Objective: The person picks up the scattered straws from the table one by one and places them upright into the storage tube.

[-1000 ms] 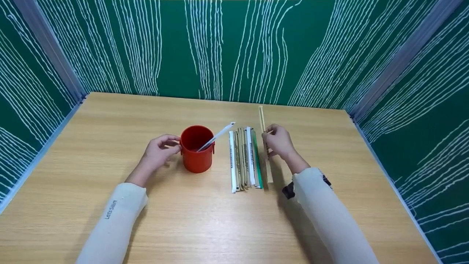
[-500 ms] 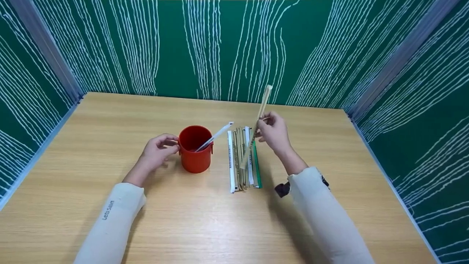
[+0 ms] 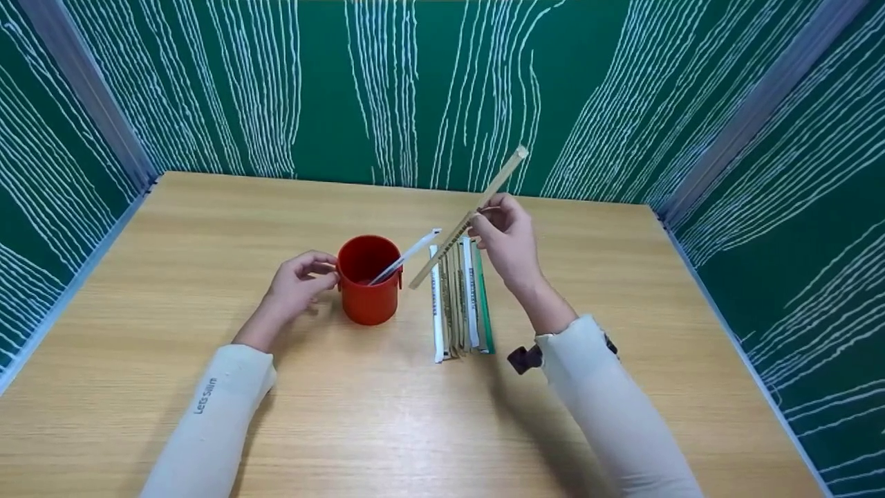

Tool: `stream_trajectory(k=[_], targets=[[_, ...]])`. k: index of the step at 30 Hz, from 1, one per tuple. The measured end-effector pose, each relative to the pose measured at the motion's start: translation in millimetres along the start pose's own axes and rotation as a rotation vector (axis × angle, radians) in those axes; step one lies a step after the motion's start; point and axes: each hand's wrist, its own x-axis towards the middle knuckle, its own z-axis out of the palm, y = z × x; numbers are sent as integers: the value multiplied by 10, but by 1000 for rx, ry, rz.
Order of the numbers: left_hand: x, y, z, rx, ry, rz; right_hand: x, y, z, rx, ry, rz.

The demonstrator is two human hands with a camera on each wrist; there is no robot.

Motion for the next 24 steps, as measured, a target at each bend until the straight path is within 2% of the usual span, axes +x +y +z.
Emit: stream_trajectory(k=[9, 15, 24], targets=[[11, -1, 4, -7, 3, 5, -58, -63, 95, 61, -1, -39], [-4, -6, -3, 20, 16, 30, -99, -35, 169, 24, -71, -56], [-2, -27, -2, 21, 22, 44, -155, 87, 257, -79, -143, 41]])
